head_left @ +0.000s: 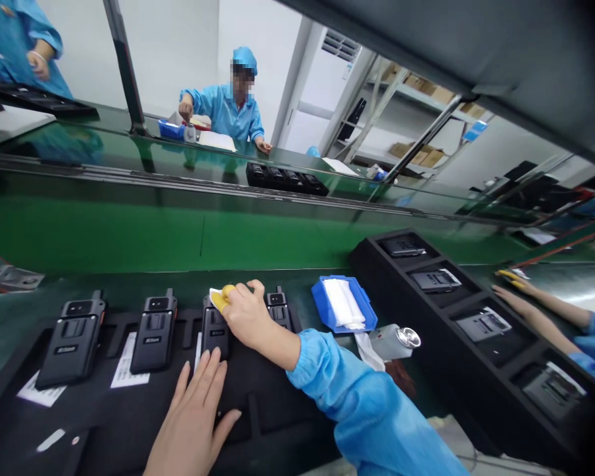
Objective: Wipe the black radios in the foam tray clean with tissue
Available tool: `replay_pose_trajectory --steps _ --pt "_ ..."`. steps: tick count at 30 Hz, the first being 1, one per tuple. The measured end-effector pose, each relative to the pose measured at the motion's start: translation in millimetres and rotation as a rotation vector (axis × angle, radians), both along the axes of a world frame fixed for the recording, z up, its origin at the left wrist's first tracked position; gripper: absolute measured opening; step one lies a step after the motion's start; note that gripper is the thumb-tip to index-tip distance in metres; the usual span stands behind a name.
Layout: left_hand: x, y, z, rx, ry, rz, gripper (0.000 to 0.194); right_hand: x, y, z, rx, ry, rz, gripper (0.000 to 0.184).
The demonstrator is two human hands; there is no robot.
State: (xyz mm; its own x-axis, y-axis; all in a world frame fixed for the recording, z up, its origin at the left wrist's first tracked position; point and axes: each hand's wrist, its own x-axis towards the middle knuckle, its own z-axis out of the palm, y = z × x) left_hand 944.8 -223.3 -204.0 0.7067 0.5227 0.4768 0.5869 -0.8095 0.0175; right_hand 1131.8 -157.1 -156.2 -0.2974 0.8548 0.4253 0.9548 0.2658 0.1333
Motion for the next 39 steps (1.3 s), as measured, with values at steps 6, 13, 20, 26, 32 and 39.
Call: replay_pose_trajectory --steps 6,13,20,26,32,39 --pt "1 1 1.9 0.000 -0.025 -0.025 0.048 0 -13 -1.0 -0.016 0.016 -0.058 0.014" --pt "0 6 -1.7 -0.002 -0.057 -0.032 0.047 -9 7 -0.5 0.007 0.009 -0.029 0.016" --pt "2 5 3.5 0.066 -0.063 -0.039 0.046 10 -5 4.8 -0.010 0.040 -0.186 0.017" --pt "0 6 0.4 -0.002 -0.066 -0.036 0.046 -1 6 11.8 -0.054 -0.062 0.137 0.024" --pt "2 5 1.0 0.039 -0.040 -0.025 0.047 33 -6 8.6 -0.046 -0.074 0.017 0.020" --pt "0 6 1.6 0.061 -0.040 -0.035 0.046 -1 13 15.5 -0.028 -0.006 -0.023 0.021"
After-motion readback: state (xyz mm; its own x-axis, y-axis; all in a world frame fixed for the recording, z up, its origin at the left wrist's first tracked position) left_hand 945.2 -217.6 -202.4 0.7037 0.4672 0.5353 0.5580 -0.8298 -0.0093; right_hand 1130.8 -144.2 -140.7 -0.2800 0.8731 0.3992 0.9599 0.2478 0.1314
